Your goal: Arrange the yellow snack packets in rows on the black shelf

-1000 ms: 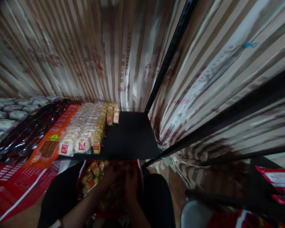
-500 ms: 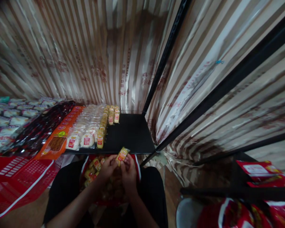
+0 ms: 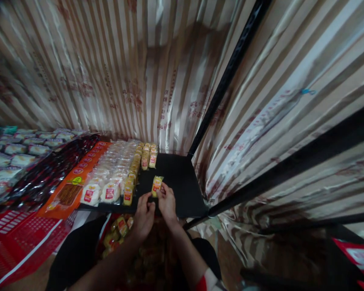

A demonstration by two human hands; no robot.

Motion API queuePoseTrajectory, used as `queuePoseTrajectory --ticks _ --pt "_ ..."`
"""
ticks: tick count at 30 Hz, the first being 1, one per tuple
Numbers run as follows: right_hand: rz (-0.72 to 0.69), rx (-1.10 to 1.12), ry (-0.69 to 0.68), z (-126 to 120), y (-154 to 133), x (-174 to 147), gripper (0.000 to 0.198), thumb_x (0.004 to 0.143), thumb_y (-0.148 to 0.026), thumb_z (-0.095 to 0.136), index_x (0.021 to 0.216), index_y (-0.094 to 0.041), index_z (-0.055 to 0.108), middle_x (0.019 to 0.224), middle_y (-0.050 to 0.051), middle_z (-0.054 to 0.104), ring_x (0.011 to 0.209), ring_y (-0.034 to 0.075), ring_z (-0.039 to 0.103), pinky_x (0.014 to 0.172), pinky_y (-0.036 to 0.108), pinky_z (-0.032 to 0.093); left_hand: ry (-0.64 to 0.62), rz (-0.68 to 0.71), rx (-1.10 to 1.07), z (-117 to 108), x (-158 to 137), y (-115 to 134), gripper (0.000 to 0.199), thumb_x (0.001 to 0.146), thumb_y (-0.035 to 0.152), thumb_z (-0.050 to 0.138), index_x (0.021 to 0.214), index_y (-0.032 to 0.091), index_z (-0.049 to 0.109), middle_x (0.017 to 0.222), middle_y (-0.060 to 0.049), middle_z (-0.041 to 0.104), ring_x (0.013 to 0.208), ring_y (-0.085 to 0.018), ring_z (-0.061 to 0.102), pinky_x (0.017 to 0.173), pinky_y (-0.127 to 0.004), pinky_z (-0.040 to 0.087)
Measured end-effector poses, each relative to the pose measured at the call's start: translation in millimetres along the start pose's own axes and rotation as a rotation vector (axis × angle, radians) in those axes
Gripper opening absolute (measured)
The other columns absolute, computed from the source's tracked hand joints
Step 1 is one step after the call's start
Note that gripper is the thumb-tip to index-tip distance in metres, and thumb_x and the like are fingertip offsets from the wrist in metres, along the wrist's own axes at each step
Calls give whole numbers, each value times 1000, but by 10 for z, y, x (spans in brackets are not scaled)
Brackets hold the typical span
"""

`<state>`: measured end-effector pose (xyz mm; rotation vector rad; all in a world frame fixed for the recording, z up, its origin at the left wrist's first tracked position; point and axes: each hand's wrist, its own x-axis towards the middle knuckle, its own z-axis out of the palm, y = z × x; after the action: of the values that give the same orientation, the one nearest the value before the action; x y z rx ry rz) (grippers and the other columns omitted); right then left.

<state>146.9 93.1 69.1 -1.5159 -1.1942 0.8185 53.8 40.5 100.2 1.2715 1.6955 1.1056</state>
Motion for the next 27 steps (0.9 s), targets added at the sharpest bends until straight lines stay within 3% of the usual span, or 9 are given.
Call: queuePoseTrajectory --ticks 5,12,20,27 --pt "-45 -141 -52 295 -57 405 33 74 -23 53 105 -19 64 93 6 59 81 16 61 76 29 53 -5 -62 -92 168 263 -28 44 85 22 35 125 10 48 137 -13 45 128 -18 40 110 -34 29" --pt "-130 -281 -117 620 -120 730 33 76 -21 54 107 -21 65 89 5 58 80 16 59 75 28 50 85 -33 -204 286 692 -114 48 88 27 30 132 11 42 143 -10 38 133 -15 32 114 -32 20" --pt "-237 -406 -119 757 -90 888 34 77 -19 50 109 -23 62 96 4 60 89 18 58 82 30 47 129 -57 -320 361 1000 -258 46 90 31 28 127 11 47 141 -12 40 133 -17 34 113 -34 22" --pt "-226 -312 -76 820 -78 918 29 78 -25 49 105 -20 57 89 2 61 80 16 59 75 29 48 130 -31 -324 371 1044 -265 47 90 32 26 127 13 47 141 -11 41 133 -16 32 114 -32 20"
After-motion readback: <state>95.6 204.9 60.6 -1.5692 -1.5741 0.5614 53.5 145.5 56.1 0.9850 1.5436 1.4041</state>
